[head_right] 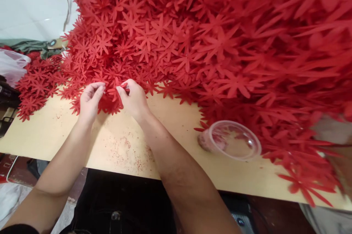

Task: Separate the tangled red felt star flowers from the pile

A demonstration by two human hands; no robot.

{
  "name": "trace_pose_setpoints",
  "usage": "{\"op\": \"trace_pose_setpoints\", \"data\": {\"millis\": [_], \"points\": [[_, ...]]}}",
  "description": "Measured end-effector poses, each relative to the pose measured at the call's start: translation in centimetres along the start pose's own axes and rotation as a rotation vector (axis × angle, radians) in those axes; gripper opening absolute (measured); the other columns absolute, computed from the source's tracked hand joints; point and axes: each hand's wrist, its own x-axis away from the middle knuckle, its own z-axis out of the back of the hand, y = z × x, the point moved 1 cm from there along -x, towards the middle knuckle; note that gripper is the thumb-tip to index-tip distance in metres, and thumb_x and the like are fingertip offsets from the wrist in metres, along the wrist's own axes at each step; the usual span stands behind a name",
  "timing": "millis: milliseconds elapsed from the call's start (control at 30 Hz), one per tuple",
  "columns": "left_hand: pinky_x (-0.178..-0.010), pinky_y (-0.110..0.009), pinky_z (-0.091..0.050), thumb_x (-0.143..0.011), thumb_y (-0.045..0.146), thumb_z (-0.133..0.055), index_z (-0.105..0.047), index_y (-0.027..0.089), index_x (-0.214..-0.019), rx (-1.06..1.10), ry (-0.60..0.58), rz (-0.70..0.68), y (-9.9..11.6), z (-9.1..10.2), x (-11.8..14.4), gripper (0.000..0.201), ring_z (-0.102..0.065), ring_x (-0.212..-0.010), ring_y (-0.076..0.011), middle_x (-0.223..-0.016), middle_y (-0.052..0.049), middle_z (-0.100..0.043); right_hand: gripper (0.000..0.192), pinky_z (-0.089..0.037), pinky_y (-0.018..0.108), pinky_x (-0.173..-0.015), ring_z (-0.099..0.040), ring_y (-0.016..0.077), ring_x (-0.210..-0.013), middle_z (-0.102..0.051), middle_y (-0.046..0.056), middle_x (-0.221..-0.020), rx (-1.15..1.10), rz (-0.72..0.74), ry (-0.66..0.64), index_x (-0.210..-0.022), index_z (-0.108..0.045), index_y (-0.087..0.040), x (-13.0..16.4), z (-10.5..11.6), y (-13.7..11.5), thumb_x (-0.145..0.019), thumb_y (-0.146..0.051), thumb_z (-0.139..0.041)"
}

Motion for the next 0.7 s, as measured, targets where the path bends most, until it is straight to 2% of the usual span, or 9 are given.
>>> {"op": "trace_pose_setpoints", "data": {"millis": [100, 233, 333, 433, 500, 600, 700], "points": [[-0.086, -0.028, -0.047, -0.068, 0.041, -0.075, -0.067, 0.019, -0.091, -0.039, -0.058, -0.014, -0.1, -0.6, 0.7, 0.033, -0.059, -0.084, -0.0115, -0.091, -0.004, -0.066, 0.024, -0.032, 0.025, -0.053, -0.038, 0.0059, -0.049, -0.043, -0.007, -0.052, 0.027, -0.033, -0.013, -0.061, -0.046, -0.019, 0.4, 0.1, -0.6, -0.075, -0.031, -0.062], [-0.079, -0.028, -0.049, -0.068, 0.037, -0.074, -0.065, 0.017, -0.087, 0.044, -0.113, 0.085, -0.6, -1.4, 1.5, 0.029, -0.058, -0.074, -0.01, -0.079, -0.001, -0.063, 0.031, -0.028, 0.023, -0.049, -0.033, 0.0049, -0.047, -0.039, -0.008, -0.047, -0.014, -0.063, -0.041, -0.056, -0.043, -0.019, 0.9, -0.1, -1.0, -0.074, -0.033, -0.063], [-0.076, -0.026, -0.046, -0.075, 0.034, -0.067, -0.062, 0.017, -0.077, 0.063, -0.039, 0.078, -0.8, -1.5, 1.6, 0.018, -0.054, -0.07, -0.0085, -0.073, 0.002, -0.061, 0.035, -0.028, 0.024, -0.048, -0.033, 0.0058, -0.046, -0.039, -0.008, -0.048, -0.034, -0.079, -0.094, -0.058, -0.044, -0.02, 1.2, -0.2, -1.1, -0.074, -0.044, -0.062], [-0.074, -0.025, -0.043, -0.077, 0.029, -0.064, -0.059, 0.017, -0.07, 0.039, 0.03, 0.044, -0.8, -1.4, 1.3, 0.014, -0.051, -0.068, -0.0087, -0.07, 0.002, -0.058, 0.041, -0.027, 0.025, -0.047, -0.031, 0.0069, -0.046, -0.036, -0.007, -0.049, -0.002, -0.065, -0.089, -0.058, -0.042, -0.021, 1.4, 0.0, -1.0, -0.074, -0.054, -0.061], [-0.072, -0.026, -0.042, -0.077, 0.026, -0.064, -0.057, 0.018, -0.068, 0.014, 0.043, 0.045, -0.9, -1.2, 0.7, 0.014, -0.05, -0.067, -0.0096, -0.069, 0.002, -0.057, 0.042, -0.026, 0.025, -0.047, -0.031, 0.0076, -0.046, -0.035, -0.007, -0.049, 0.01, -0.041, -0.06, -0.059, -0.042, -0.022, 1.4, 0.2, -0.8, -0.073, -0.057, -0.06], [-0.072, -0.028, -0.042, -0.081, 0.024, -0.058, -0.054, 0.018, -0.068, -0.036, 0.127, 0.068, -1.2, -0.5, -0.5, 0.014, -0.049, -0.065, -0.0111, -0.067, 0.001, -0.054, 0.043, -0.026, 0.026, -0.045, -0.029, 0.0081, -0.045, -0.034, -0.007, -0.048, 0.036, -0.028, 0.033, -0.059, -0.041, -0.023, 1.1, 0.8, -0.5, -0.072, -0.059, -0.059], [-0.085, -0.032, -0.045, -0.076, 0.015, -0.059, -0.057, 0.018, -0.08, -0.191, 0.174, 0.02, -1.3, 1.1, -1.8, 0.005, -0.056, -0.081, -0.0154, -0.085, -0.003, -0.06, 0.043, -0.032, 0.027, -0.047, -0.033, 0.0087, -0.046, -0.036, -0.007, -0.05, 0.017, -0.025, 0.13, -0.061, -0.041, -0.023, 0.4, 1.4, 0.1, -0.069, -0.061, -0.058]]}}
